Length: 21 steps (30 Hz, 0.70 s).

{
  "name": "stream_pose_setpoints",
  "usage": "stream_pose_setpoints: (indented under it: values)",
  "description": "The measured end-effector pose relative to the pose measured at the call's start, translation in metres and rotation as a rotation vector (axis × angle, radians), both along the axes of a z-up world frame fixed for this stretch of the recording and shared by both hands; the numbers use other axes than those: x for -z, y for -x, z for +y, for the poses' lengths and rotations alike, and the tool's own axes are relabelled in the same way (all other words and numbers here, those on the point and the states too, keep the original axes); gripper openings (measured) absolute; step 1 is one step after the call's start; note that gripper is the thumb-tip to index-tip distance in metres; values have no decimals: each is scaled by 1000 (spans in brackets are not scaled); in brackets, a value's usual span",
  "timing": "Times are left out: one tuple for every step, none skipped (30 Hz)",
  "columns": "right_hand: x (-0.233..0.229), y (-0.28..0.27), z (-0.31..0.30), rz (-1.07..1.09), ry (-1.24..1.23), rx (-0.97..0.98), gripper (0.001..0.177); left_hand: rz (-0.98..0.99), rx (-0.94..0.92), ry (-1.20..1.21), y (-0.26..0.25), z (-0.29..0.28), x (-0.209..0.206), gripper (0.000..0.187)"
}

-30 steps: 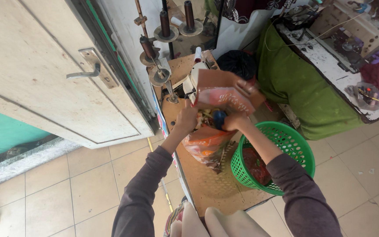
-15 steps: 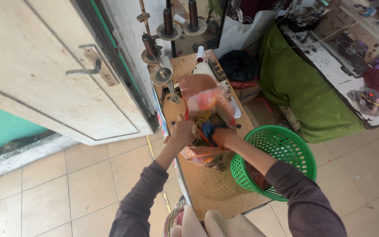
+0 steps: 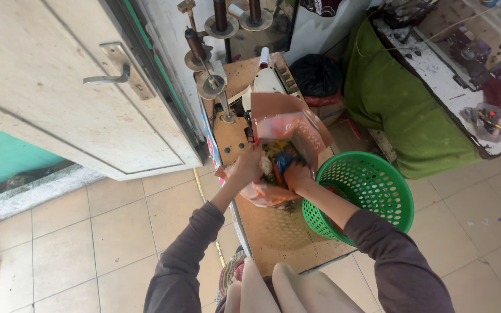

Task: The person transfers green leafy vegetables from a blue plastic bag and a red plastic bag into a larger orange-and-white branded bag. The person handles the vegetables by hand, moving them from the smaller bags into the larger bag, then places the filled bag on the floor.

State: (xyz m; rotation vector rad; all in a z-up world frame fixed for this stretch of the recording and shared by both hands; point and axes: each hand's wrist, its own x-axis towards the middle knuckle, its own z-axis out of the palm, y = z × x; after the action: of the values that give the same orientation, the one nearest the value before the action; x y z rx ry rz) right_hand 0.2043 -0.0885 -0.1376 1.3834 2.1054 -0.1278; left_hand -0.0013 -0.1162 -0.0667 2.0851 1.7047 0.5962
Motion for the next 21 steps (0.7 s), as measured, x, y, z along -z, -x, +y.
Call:
stream_pose_setpoints:
  values:
    - [-2, 0, 2, -29, -61, 11, 58, -54, -11, -52, 1, 4, 9, 83]
    - [-8, 2, 6, -53, -126, 24, 61, -104, -19, -109, 4, 10, 13, 71]
    - [-19, 6, 8, -77, -192, 36, 64, -153, -27, -166, 8, 15, 15, 60]
    - [-36, 7, 8, -148, -211, 55, 63, -182, -37, -220, 8, 14, 14, 54]
    - [-59, 5, 10, -219, -230, 74, 61, -210, -47, -274, 7, 11, 9, 49]
    - [-86, 3, 13, -272, -264, 62, 65, -240, -59, -326, 5, 7, 3, 44]
    - [-112, 2, 15, -324, -298, 49, 69, -227, -80, -317, 3, 1, -6, 42]
    - [-137, 3, 17, -360, -300, 31, 69, -216, -103, -311, -1, -6, -15, 41]
    - [-157, 4, 17, -395, -301, 12, 69, -205, -125, -304, -4, -12, -26, 39]
    - [-171, 6, 16, -420, -371, -23, 68, -259, -104, -349, -5, -17, -37, 46]
    - [-179, 7, 17, -445, -442, -57, 67, -312, -82, -395, -4, -22, -45, 53]
    - [-178, 7, 17, -470, -508, -92, 66, -366, -62, -436, -4, -28, -48, 60]
    - [-170, 7, 21, -525, -526, -176, 62, -377, -64, -387, -3, -31, -49, 64]
    - [-156, 8, 28, -579, -545, -262, 59, -388, -67, -339, 0, -32, -46, 68]
    - [-136, 7, 37, -633, -563, -348, 57, -400, -71, -292, 2, -32, -40, 72]
    - [-109, 6, 43, -536, -666, -384, 48, -325, -63, -237, 3, -35, -31, 75]
    - [-78, 3, 45, -436, -767, -418, 42, -251, -54, -181, 1, -40, -20, 78]
    - [-46, -1, 42, -231, -686, -396, 33, -175, -43, -128, 0, -43, -12, 81]
    - [-19, -5, 39, -28, -600, -370, 24, -126, -54, -181, -3, -48, -5, 87]
    - [2, -7, 39, 32, -526, -295, 28, -78, -62, -233, -8, -54, 0, 92]
    - [17, -5, 37, 92, -453, -219, 34, -28, -70, -284, -10, -57, 2, 98]
